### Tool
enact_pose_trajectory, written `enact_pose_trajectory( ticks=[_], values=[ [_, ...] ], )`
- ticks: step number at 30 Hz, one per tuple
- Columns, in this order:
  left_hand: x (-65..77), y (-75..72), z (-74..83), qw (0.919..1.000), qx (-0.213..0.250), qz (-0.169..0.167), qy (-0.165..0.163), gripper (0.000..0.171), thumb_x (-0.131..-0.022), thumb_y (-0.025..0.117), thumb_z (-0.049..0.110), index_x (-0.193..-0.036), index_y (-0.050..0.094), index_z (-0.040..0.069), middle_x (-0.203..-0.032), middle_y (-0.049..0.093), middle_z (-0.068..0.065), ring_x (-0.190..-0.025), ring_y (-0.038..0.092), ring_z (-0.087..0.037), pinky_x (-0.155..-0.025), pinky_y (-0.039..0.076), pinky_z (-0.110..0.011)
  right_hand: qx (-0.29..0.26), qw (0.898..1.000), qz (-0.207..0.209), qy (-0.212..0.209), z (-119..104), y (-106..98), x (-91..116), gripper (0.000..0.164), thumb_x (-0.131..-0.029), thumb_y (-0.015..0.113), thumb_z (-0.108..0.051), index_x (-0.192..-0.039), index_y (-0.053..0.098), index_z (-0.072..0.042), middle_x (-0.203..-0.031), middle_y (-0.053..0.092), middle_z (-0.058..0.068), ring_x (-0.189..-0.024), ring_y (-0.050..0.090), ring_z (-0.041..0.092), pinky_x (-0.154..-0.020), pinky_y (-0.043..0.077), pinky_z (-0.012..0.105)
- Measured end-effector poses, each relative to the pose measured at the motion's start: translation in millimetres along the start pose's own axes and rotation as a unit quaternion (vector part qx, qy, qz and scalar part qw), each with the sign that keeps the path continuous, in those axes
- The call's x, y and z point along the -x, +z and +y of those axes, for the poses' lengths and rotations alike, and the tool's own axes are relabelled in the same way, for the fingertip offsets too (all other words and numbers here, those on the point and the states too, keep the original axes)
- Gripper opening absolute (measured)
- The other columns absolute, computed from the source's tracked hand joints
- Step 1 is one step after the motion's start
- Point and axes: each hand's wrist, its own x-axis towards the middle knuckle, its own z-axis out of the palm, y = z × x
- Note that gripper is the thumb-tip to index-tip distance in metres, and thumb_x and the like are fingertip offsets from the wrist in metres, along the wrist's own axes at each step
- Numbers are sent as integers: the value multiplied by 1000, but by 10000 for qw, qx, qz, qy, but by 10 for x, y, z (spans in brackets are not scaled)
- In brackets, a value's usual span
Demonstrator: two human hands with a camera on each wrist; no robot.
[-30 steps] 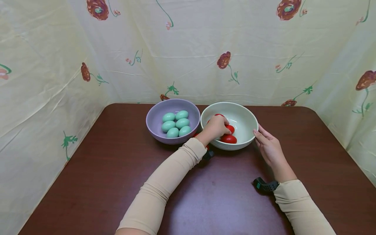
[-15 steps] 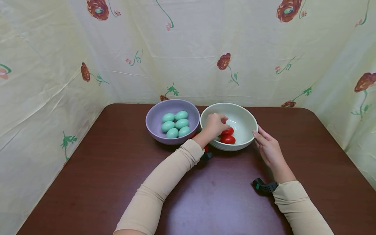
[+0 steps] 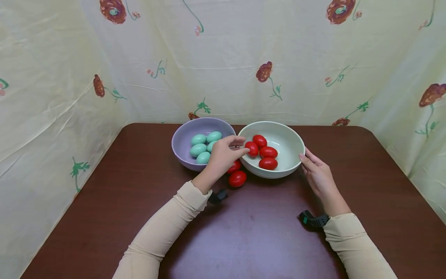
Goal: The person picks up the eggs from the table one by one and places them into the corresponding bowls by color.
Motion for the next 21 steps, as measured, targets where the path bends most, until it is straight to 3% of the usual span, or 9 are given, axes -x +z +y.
enact_pose_trajectory(
  ticks=[9,21],
  values=[
    [250,-159,-114,9998,60,-194,-84,39,-82,81,12,-119,70,2,-113,74,-13,-105,71,-25,-94,56,-34,-51,10000,-11,24,6,-14,-13,70,-100,57,-23,-156,18,-7,-167,9,4,-151,16,16,-121,14,31],
    [436,-131,-235,9975,-262,-593,-275,38,-84,79,15,-120,71,6,-117,73,-12,-108,70,-26,-94,56,-35,4,10000,-39,-88,11,-10,-17,70,-101,56,-21,-156,17,-2,-167,9,6,-153,14,18,-121,14,32]
  ],
)
